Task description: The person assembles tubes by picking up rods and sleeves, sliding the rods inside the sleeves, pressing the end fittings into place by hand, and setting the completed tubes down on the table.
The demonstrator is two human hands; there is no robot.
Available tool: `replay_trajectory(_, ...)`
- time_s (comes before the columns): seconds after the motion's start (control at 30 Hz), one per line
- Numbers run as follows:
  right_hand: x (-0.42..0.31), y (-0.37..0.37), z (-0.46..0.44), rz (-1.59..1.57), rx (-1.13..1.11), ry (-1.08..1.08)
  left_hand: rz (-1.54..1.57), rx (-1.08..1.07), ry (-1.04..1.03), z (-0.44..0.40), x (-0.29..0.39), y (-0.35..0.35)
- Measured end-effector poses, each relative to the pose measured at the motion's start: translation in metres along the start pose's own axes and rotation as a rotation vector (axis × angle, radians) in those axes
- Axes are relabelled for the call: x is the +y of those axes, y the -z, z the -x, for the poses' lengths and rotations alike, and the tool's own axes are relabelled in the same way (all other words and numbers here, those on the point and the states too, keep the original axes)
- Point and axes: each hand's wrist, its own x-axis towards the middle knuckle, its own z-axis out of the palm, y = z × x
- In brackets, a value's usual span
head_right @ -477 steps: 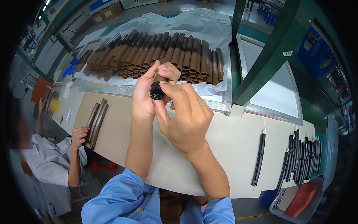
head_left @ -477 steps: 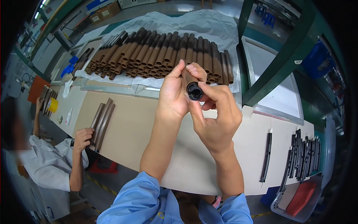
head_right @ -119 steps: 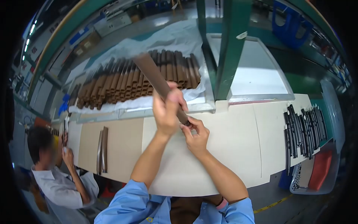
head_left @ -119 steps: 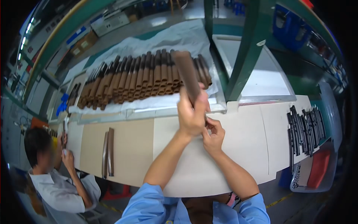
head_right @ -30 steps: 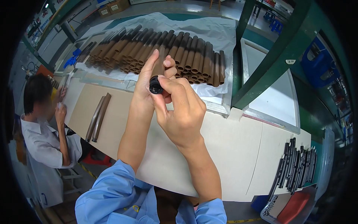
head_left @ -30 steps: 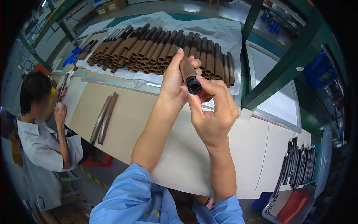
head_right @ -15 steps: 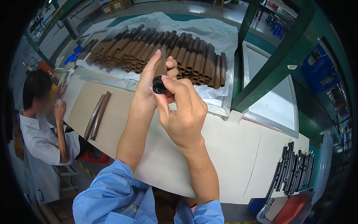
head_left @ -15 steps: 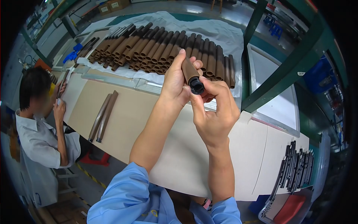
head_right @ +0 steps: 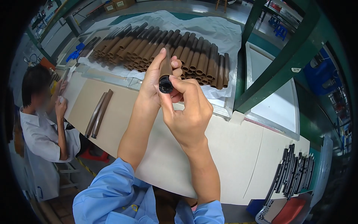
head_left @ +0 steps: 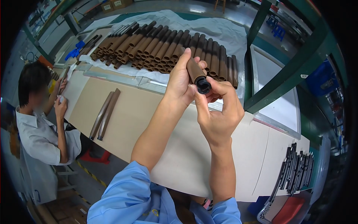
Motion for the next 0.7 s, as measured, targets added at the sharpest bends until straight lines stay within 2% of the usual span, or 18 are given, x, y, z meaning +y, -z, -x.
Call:
replay_trajectory(0.17, 0.002, -0.001, 0.0, 0.002, 0.013, 0.014, -0.011, -0.113, 0.0, -0.009, 0.0, 0.016)
replay_trajectory(0.3, -0.005, 0.021, -0.011, -0.002, -0.24, 0.043, -0.005, -0.155, 0.02, 0.003, 0.012, 0.015)
replay_trajectory(0.33, -0.007, 0.03, -0.015, 0.002, -0.298, 0.036, -0.073, -0.243, 0.017, 0.01, 0.019, 0.021)
replay_trajectory(0.4, 0.0, 0.043, -0.015, -0.032, -0.236, 0.034, -0.253, -0.221, 0.021, 0.028, 0.031, 0.033)
replay_trajectory(0.47, -0.002, 0.051, -0.014, -0.207, -0.072, -0.118, -0.648, -0.102, -0.083, 0.056, 0.039, 0.053)
replay_trajectory(0.5, -0.003, 0.055, -0.015, -0.152, -0.039, -0.109, -0.848, -0.042, -0.127, 0.07, 0.043, 0.065)
replay_trajectory(0.57, -0.005, 0.059, -0.018, -0.055, -0.003, -0.095, -1.452, 0.154, -0.322, 0.098, 0.049, 0.105)
replay_trajectory(0.63, -0.005, 0.06, -0.017, -0.04, -0.007, -0.162, -2.171, 0.43, -0.682, 0.129, 0.056, 0.129)
replay_trajectory(0.7, -0.007, 0.058, -0.015, -0.02, -0.009, -0.209, -2.334, 0.578, -0.578, 0.146, 0.07, 0.153)
